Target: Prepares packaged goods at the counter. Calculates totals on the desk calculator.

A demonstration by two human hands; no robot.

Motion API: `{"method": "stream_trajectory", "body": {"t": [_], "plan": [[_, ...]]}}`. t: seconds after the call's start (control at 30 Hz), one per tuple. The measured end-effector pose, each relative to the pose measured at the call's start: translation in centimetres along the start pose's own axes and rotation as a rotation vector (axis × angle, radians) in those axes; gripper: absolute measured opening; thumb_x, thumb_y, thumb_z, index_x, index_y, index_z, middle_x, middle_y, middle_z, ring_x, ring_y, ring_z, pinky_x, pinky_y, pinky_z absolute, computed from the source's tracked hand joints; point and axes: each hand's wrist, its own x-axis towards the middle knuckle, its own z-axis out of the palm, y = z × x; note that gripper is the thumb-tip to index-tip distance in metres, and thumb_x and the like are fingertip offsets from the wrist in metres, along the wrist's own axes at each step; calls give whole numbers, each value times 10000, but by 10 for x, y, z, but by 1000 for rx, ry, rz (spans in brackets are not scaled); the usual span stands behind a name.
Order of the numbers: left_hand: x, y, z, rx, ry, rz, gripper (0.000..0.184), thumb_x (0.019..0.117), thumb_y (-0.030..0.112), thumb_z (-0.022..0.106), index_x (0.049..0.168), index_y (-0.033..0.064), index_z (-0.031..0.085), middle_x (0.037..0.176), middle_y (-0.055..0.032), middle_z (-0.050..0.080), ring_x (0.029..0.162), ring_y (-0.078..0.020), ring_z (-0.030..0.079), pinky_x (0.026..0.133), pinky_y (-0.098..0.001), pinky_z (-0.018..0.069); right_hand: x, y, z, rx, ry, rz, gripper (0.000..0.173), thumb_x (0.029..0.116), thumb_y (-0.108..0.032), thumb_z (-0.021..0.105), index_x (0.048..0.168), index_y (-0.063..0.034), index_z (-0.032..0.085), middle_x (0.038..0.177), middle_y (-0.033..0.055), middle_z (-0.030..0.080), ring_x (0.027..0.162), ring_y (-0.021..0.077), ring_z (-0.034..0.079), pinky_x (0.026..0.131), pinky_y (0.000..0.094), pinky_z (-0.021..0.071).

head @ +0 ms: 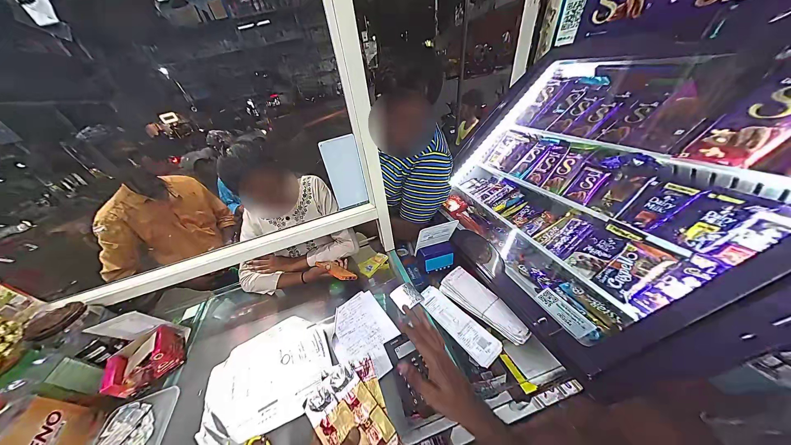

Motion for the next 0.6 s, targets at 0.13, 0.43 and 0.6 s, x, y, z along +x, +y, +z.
{"method": "stream_trajectory", "body": {"t": [0.13,0.43,0.6], "plan": [[16,-21,-3,58,62,-34,326,917,-86,585,1223,-2,514,965,-52,747,877,-148,744,819,-376,632,14,22,-11,-252,-119,-139,536,1036,-612,396,1407,-309,637,1583,-21,477,1550,360,246,1172,738,120],[12,-29,6,13,41,-122,337,929,-86,584,1245,0,505,996,-70,751,896,-166,748,836,-391,633,-8,3,-8,267,-265,251,690,1036,-488,519,1561,-57,401,1555,101,491,1401,182,500,1151,422,426],[-3,-34,32,53,29,-119,445,898,-109,611,1307,-30,454,1047,-85,732,929,-154,734,855,-372,626,-35,-17,22,942,-336,621,655,987,-132,654,1518,1,294,1258,125,672,1099,175,694,997,377,572]]}}
